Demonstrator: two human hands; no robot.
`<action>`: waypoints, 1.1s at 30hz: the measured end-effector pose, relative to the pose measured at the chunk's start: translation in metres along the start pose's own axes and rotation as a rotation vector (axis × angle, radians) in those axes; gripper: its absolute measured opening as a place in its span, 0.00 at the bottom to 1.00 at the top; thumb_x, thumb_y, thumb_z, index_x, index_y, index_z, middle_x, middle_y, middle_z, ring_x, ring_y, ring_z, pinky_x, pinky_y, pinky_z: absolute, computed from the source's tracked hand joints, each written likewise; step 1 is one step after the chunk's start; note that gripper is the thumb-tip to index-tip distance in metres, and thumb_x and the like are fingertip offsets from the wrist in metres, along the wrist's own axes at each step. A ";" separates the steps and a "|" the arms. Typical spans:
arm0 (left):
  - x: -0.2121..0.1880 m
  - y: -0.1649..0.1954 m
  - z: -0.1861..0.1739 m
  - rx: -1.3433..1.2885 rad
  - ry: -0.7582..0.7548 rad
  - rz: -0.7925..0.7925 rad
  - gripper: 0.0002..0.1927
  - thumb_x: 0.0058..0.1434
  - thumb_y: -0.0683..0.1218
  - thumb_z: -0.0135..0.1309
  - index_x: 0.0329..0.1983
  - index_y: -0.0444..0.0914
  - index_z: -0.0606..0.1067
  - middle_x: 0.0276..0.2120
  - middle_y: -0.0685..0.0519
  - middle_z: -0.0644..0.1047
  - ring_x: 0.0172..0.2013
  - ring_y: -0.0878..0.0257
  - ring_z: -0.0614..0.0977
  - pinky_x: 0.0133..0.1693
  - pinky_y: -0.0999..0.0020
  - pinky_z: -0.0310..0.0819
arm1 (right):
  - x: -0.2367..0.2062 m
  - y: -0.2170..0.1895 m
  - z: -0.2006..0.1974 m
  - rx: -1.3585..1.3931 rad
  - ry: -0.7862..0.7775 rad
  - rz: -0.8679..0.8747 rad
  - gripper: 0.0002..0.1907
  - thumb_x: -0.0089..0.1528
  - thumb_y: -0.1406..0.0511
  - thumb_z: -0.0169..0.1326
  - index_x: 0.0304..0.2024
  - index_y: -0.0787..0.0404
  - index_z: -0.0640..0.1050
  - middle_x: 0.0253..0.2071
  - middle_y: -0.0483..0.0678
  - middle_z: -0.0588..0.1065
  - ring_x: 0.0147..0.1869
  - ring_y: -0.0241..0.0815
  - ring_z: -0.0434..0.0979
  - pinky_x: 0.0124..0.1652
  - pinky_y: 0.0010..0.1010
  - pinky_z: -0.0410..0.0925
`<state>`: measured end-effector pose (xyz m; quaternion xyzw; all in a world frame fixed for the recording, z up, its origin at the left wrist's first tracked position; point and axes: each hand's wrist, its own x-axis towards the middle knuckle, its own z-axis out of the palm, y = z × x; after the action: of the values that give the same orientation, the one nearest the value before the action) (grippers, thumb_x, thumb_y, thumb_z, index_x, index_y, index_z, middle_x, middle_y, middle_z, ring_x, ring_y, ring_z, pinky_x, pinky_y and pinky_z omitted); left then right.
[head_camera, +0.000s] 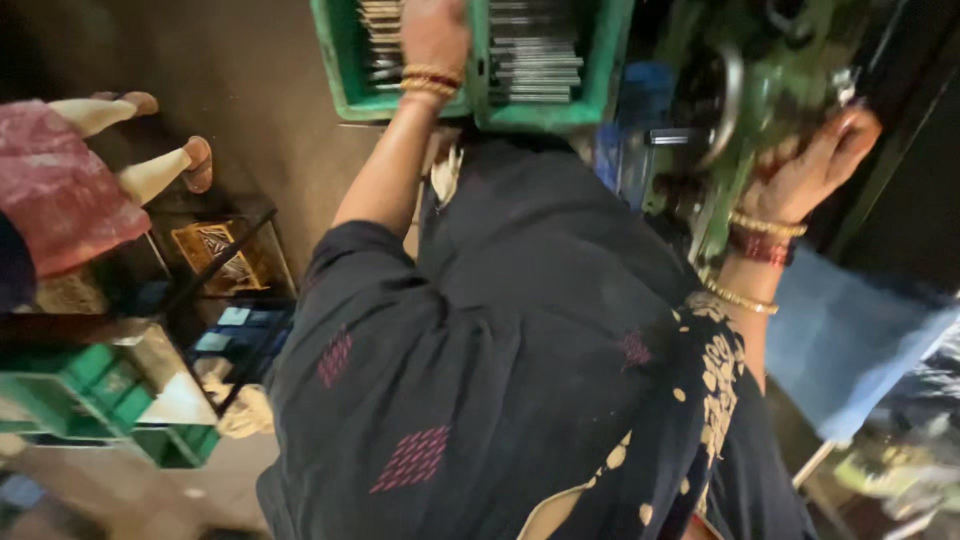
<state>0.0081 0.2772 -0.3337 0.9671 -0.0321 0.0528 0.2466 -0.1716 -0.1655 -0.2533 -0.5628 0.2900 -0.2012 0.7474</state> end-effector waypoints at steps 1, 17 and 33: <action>-0.004 -0.018 -0.014 -0.013 0.226 -0.013 0.05 0.58 0.42 0.54 0.37 0.39 0.78 0.32 0.40 0.79 0.29 0.40 0.80 0.30 0.50 0.73 | 0.005 0.002 0.000 -0.022 0.044 0.028 0.04 0.79 0.63 0.51 0.51 0.54 0.70 0.36 0.44 0.68 0.24 0.33 0.58 0.23 0.27 0.52; -0.013 -0.031 -0.107 0.212 -0.706 -0.495 0.17 0.58 0.53 0.63 0.46 0.40 0.79 0.47 0.45 0.76 0.49 0.54 0.75 0.49 0.58 0.71 | 0.074 0.012 0.108 -0.089 -0.269 0.177 0.08 0.77 0.56 0.51 0.48 0.50 0.68 0.32 0.39 0.65 0.25 0.31 0.57 0.23 0.24 0.52; 0.068 0.112 -0.042 -1.482 -0.381 -0.256 0.10 0.71 0.53 0.50 0.49 0.44 0.72 0.27 0.56 0.78 0.27 0.68 0.80 0.27 0.69 0.73 | 0.075 0.015 0.169 0.231 -0.627 0.578 0.11 0.75 0.53 0.54 0.44 0.51 0.73 0.25 0.35 0.57 0.25 0.28 0.52 0.24 0.20 0.50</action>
<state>0.0619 0.1967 -0.2358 0.5385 0.0112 -0.1787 0.8234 -0.0035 -0.0859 -0.2495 -0.4053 0.1702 0.1655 0.8828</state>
